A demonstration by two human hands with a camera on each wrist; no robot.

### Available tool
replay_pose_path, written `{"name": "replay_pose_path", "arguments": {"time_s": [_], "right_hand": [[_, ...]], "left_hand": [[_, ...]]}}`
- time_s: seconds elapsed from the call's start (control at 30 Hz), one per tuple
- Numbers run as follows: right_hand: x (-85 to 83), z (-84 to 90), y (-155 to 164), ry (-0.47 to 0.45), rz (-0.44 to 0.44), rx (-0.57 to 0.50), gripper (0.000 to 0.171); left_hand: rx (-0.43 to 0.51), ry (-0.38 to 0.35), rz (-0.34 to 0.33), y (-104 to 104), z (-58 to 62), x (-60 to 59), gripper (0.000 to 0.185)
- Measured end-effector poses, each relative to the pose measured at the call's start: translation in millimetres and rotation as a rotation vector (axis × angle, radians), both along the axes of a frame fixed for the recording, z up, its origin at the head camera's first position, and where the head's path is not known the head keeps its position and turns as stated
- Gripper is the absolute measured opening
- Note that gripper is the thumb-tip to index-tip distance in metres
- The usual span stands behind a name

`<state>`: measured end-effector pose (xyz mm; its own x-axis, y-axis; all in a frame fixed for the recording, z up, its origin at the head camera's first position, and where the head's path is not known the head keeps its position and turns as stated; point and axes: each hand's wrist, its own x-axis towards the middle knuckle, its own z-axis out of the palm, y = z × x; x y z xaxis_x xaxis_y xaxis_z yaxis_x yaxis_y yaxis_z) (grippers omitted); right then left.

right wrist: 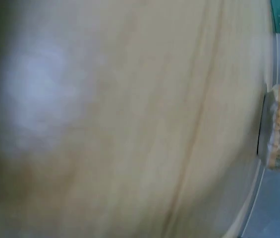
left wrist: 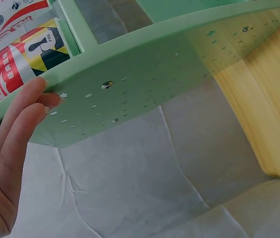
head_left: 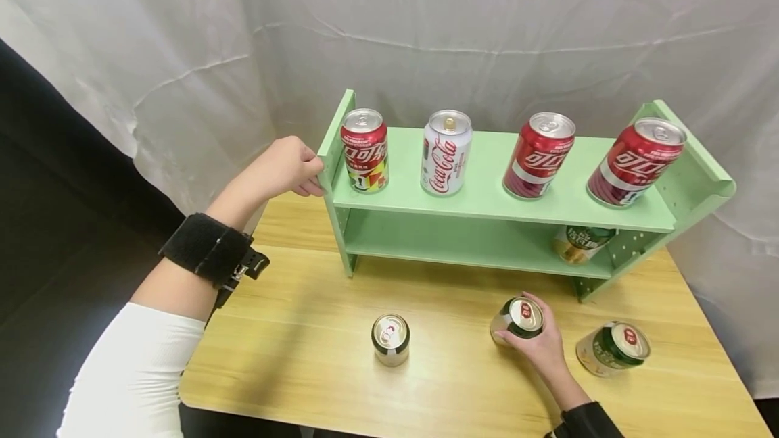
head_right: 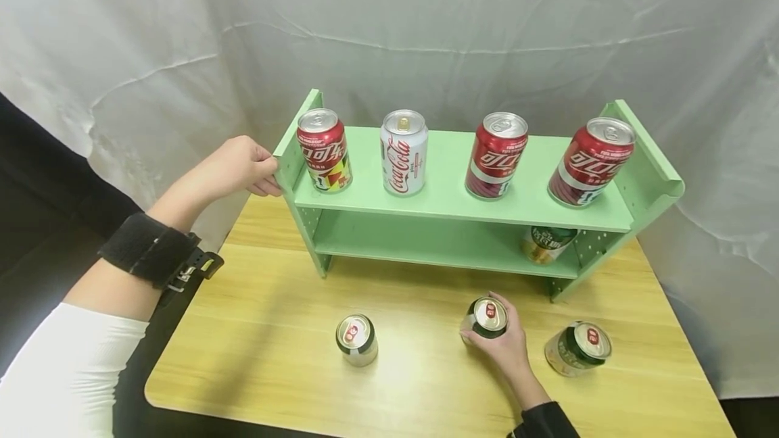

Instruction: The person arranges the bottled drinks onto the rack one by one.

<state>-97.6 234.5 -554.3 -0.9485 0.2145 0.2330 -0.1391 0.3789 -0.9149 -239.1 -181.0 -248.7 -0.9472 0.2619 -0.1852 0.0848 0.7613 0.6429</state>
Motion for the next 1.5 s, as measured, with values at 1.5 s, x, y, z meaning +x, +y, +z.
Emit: {"name": "replay_pose_path", "arguments": {"time_s": [1.5], "right_hand": [[-14.7,73.5,-5.9,0.119,-0.101,0.081,0.083]], "left_hand": [[0.021,-0.019,-0.007,-1.2,-1.1,-3.1,0.03]]}}
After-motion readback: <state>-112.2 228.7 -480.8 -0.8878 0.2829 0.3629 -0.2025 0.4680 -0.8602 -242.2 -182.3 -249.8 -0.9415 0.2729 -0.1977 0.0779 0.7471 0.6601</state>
